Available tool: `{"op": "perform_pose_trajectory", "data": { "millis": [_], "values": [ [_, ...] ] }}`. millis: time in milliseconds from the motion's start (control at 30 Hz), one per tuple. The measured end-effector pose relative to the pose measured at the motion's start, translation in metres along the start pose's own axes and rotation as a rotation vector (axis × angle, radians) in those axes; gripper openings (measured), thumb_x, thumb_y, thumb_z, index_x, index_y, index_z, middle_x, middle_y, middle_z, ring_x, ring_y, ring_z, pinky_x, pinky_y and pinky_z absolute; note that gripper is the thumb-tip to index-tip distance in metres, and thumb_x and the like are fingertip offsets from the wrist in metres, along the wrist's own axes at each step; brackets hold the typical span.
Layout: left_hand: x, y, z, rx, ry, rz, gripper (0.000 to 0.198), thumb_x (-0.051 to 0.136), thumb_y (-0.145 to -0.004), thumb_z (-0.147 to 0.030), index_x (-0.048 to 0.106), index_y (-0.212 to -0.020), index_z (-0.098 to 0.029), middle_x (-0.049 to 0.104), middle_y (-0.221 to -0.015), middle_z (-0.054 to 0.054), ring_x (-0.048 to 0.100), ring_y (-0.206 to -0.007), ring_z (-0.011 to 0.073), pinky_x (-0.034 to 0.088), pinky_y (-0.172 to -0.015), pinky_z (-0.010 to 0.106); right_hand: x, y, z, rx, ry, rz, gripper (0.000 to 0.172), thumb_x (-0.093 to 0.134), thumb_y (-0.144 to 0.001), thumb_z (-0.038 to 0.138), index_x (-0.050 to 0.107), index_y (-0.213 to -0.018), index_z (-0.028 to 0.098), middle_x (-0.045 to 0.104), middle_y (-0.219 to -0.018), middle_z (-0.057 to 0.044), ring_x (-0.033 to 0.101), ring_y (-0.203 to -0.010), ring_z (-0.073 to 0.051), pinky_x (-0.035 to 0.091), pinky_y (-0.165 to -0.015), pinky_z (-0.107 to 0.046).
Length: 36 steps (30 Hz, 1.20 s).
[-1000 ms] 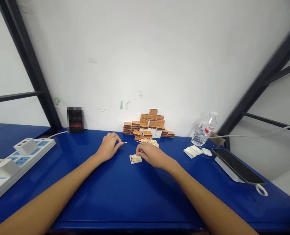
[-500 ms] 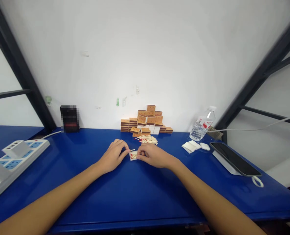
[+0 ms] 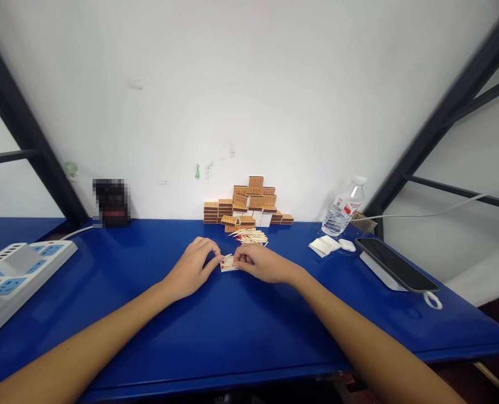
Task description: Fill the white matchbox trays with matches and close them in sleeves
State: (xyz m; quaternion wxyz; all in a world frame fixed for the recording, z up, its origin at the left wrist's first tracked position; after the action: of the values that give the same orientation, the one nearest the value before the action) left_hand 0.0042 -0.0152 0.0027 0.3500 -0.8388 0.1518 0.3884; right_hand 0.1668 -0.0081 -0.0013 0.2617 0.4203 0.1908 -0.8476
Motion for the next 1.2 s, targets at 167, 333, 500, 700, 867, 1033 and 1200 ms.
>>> {"op": "perform_pose_trajectory", "data": {
  "millis": [167, 333, 500, 700, 867, 1033, 1200],
  "values": [
    [0.0, 0.0, 0.0, -0.002, -0.024, -0.001, 0.018, 0.051, -0.104, -0.036, 0.061, -0.096, -0.023, 0.067, -0.105, 0.005, 0.056, -0.105, 0.0247, 0.046, -0.096, 0.042, -0.008, 0.002, 0.008, -0.084, 0.033, -0.107, 0.008, 0.061, -0.091, 0.013, 0.068, -0.095, 0.017, 0.062, -0.078, 0.0, 0.053, -0.067, -0.013, 0.04, -0.066, -0.025],
    [0.0, -0.001, 0.0, 0.002, -0.018, -0.019, 0.019, 0.051, -0.104, -0.036, 0.061, -0.095, -0.022, 0.068, -0.103, 0.006, 0.056, -0.103, 0.0251, 0.046, -0.095, 0.043, -0.003, 0.001, 0.011, -0.099, 0.075, -0.097, 0.006, 0.065, -0.094, 0.017, 0.068, -0.089, 0.017, 0.065, -0.081, -0.002, 0.055, -0.073, -0.014, 0.04, -0.069, -0.027],
    [-0.001, -0.001, -0.002, 0.0, -0.021, -0.012, 0.019, 0.051, -0.105, -0.036, 0.061, -0.096, -0.022, 0.067, -0.103, 0.006, 0.056, -0.103, 0.0247, 0.046, -0.095, 0.042, -0.003, -0.001, 0.004, -0.1, 0.063, -0.116, 0.007, 0.065, -0.096, 0.018, 0.068, -0.09, 0.017, 0.064, -0.084, -0.003, 0.056, -0.078, -0.016, 0.041, -0.072, -0.027],
    [-0.001, -0.001, -0.002, 0.004, -0.017, -0.014, 0.019, 0.051, -0.104, -0.037, 0.061, -0.096, -0.022, 0.067, -0.101, 0.006, 0.057, -0.103, 0.0247, 0.046, -0.095, 0.042, -0.01, 0.0, 0.009, -0.13, 0.059, -0.204, 0.006, 0.068, -0.094, 0.022, 0.069, -0.097, 0.017, 0.062, -0.091, -0.004, 0.056, -0.08, -0.016, 0.043, -0.075, -0.028],
    [-0.001, -0.001, -0.005, 0.023, -0.034, -0.01, 0.02, 0.051, -0.104, -0.037, 0.061, -0.094, -0.023, 0.067, -0.101, 0.006, 0.057, -0.104, 0.0253, 0.047, -0.095, 0.043, -0.011, 0.0, 0.017, -0.12, -0.027, -0.226, 0.014, 0.067, -0.096, 0.03, 0.07, -0.099, 0.017, 0.065, -0.086, -0.002, 0.053, -0.068, -0.012, 0.043, -0.069, -0.026],
    [-0.001, 0.0, -0.006, 0.021, -0.034, -0.027, 0.026, 0.059, -0.1, -0.046, 0.064, -0.113, -0.024, 0.068, -0.117, 0.007, 0.057, -0.115, 0.0268, 0.048, -0.102, 0.045, -0.019, -0.001, 0.013, -0.122, 0.011, -0.248, 0.012, 0.064, -0.097, 0.022, 0.071, -0.088, 0.017, 0.065, -0.084, -0.003, 0.055, -0.075, -0.014, 0.041, -0.071, -0.026],
    [0.007, 0.002, 0.0, 0.017, -0.067, 0.011, 0.035, 0.074, -0.088, -0.051, 0.069, -0.111, -0.024, 0.068, -0.121, 0.008, 0.058, -0.118, 0.0295, 0.048, -0.103, 0.048, -0.021, -0.001, 0.002, -0.097, 0.067, -0.245, 0.009, 0.067, -0.094, 0.018, 0.073, -0.088, 0.017, 0.064, -0.086, -0.003, 0.054, -0.079, -0.015, 0.04, -0.073, -0.027]
  ]
}}
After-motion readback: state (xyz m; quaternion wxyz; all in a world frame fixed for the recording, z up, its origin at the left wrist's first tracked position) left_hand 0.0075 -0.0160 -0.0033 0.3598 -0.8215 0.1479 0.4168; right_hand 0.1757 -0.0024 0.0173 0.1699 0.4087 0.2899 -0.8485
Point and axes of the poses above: each hand's wrist, its own y-axis away from the middle knuckle, its own x-axis out of the palm, z = x × y, the point moved 7 cm from there along -y, towards the middle knuckle
